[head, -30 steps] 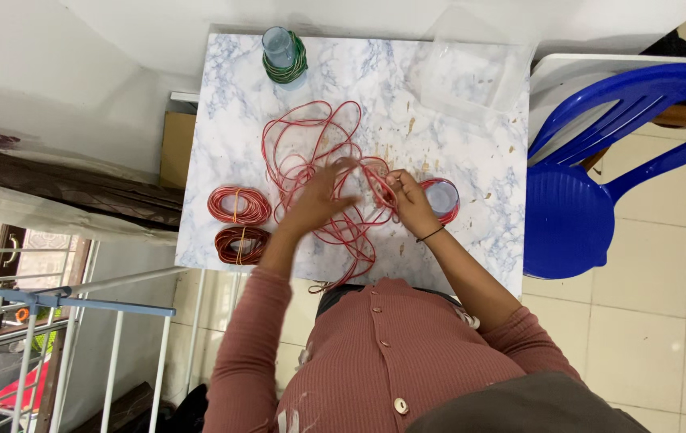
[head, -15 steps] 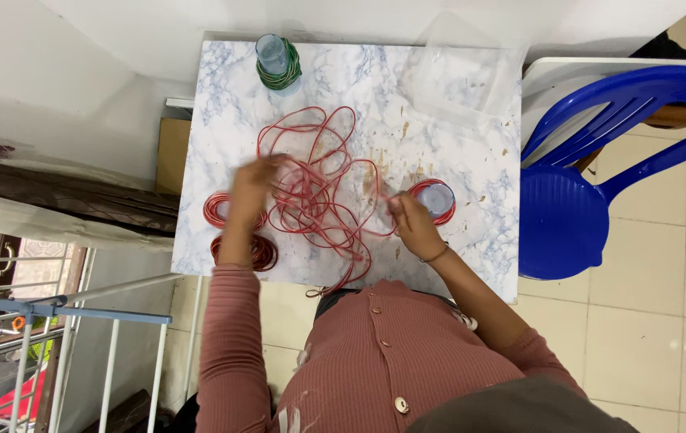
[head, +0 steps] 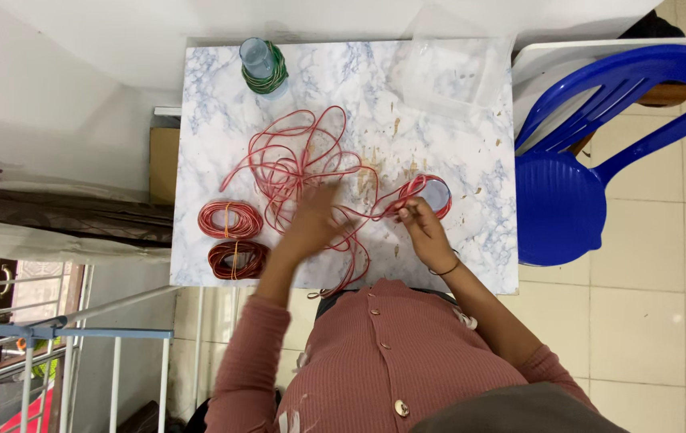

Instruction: The person winds red wire around a clear plastic cup, then sets the cup aside and continues winding more red wire onto another clear plastic cup. The person handles tangled red wire and pre-wound coils on the table while performing the winding.

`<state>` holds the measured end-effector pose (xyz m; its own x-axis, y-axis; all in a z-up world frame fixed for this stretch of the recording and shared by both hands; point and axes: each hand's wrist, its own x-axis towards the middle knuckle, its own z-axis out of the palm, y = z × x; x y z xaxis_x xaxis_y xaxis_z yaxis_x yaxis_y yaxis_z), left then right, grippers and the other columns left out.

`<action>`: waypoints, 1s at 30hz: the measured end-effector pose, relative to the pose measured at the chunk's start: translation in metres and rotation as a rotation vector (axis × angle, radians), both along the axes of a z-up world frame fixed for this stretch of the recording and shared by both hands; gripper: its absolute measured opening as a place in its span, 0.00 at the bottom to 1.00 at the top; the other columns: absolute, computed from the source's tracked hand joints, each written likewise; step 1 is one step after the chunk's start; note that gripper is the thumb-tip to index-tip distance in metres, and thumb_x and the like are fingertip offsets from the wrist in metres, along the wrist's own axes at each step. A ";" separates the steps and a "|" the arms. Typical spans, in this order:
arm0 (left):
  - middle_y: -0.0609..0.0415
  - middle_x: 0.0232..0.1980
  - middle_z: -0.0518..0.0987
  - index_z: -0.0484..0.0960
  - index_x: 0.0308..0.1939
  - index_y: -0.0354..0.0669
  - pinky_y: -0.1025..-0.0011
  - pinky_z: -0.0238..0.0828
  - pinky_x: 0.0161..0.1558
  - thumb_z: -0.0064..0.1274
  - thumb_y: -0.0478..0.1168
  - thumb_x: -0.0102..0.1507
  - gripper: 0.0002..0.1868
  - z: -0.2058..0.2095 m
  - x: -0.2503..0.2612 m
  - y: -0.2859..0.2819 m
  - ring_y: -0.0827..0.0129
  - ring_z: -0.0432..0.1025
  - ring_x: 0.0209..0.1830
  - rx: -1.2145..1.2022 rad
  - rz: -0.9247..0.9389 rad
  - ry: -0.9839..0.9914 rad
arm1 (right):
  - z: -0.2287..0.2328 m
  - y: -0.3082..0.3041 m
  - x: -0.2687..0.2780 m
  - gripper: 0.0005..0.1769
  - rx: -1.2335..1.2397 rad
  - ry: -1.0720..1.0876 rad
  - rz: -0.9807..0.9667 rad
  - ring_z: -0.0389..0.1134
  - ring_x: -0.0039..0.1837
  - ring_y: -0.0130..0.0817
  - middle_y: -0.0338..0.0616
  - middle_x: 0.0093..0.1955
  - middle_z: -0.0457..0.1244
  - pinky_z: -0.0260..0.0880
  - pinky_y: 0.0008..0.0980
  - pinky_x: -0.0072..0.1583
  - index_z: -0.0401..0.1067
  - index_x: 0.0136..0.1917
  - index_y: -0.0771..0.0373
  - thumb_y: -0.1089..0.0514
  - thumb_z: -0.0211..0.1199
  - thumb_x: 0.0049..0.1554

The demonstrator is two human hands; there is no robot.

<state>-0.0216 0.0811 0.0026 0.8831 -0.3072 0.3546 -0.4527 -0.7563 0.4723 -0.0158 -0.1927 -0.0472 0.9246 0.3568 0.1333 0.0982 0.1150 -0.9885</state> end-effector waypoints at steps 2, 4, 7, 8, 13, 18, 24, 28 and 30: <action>0.50 0.50 0.86 0.79 0.60 0.46 0.48 0.50 0.70 0.55 0.45 0.64 0.21 0.015 0.003 -0.038 0.58 0.79 0.53 -0.038 -0.096 0.545 | 0.005 0.013 0.002 0.17 0.121 -0.087 0.091 0.64 0.72 0.33 0.44 0.64 0.62 0.68 0.37 0.73 0.56 0.71 0.60 0.62 0.52 0.71; 0.48 0.51 0.85 0.80 0.59 0.45 0.58 0.66 0.59 0.52 0.44 0.67 0.17 0.020 0.003 -0.044 0.58 0.80 0.51 -0.298 -0.127 0.638 | 0.014 0.020 0.002 0.33 0.082 -0.017 0.133 0.64 0.71 0.32 0.43 0.66 0.61 0.69 0.34 0.69 0.40 0.77 0.58 0.64 0.53 0.66; 0.46 0.48 0.84 0.83 0.52 0.43 0.64 0.74 0.48 0.51 0.44 0.69 0.13 0.012 0.006 -0.042 0.55 0.79 0.46 -0.379 -0.036 0.613 | 0.013 0.028 0.002 0.46 -0.033 0.109 0.077 0.68 0.58 0.30 0.42 0.55 0.64 0.73 0.31 0.57 0.27 0.79 0.57 0.66 0.57 0.62; 0.45 0.47 0.85 0.84 0.49 0.41 0.64 0.74 0.46 0.51 0.44 0.69 0.12 0.007 0.005 -0.036 0.54 0.79 0.45 -0.355 0.022 0.578 | 0.007 0.030 0.000 0.49 -0.080 0.157 0.045 0.70 0.51 0.30 0.41 0.49 0.66 0.74 0.31 0.52 0.24 0.78 0.58 0.66 0.59 0.61; 0.43 0.41 0.82 0.81 0.48 0.40 0.63 0.74 0.43 0.52 0.40 0.69 0.09 -0.002 0.015 0.013 0.56 0.78 0.40 -0.499 0.413 0.126 | -0.044 0.028 -0.004 0.26 -0.300 -0.164 -0.060 0.62 0.40 0.27 0.41 0.39 0.62 0.65 0.29 0.43 0.50 0.73 0.63 0.64 0.60 0.68; 0.49 0.40 0.78 0.81 0.50 0.39 0.70 0.67 0.40 0.48 0.37 0.75 0.08 0.050 0.028 0.084 0.64 0.70 0.36 -0.603 0.666 -0.145 | -0.024 0.014 -0.005 0.10 -0.482 -0.196 -0.106 0.64 0.41 0.34 0.46 0.42 0.64 0.67 0.34 0.44 0.66 0.62 0.64 0.61 0.58 0.68; 0.54 0.41 0.79 0.85 0.50 0.40 0.65 0.60 0.50 0.56 0.36 0.73 0.05 0.104 0.025 0.106 0.67 0.68 0.38 -0.298 0.619 -0.311 | 0.016 0.025 0.001 0.14 -0.635 -0.232 -0.058 0.69 0.47 0.48 0.52 0.45 0.66 0.69 0.42 0.51 0.72 0.63 0.64 0.60 0.54 0.67; 0.53 0.50 0.79 0.87 0.45 0.46 0.66 0.61 0.59 0.57 0.31 0.61 0.10 0.095 0.022 0.114 0.64 0.69 0.53 -0.560 0.343 -0.002 | 0.020 0.019 0.003 0.11 -0.662 -0.228 -0.035 0.69 0.56 0.48 0.51 0.52 0.68 0.68 0.40 0.59 0.74 0.61 0.62 0.59 0.55 0.68; 0.52 0.48 0.81 0.89 0.41 0.48 0.60 0.56 0.59 0.61 0.31 0.54 0.13 0.083 0.020 0.113 0.58 0.68 0.52 -0.206 0.364 0.029 | 0.025 0.021 0.007 0.13 -0.637 -0.335 0.006 0.67 0.60 0.50 0.53 0.57 0.67 0.67 0.41 0.63 0.72 0.63 0.64 0.60 0.56 0.66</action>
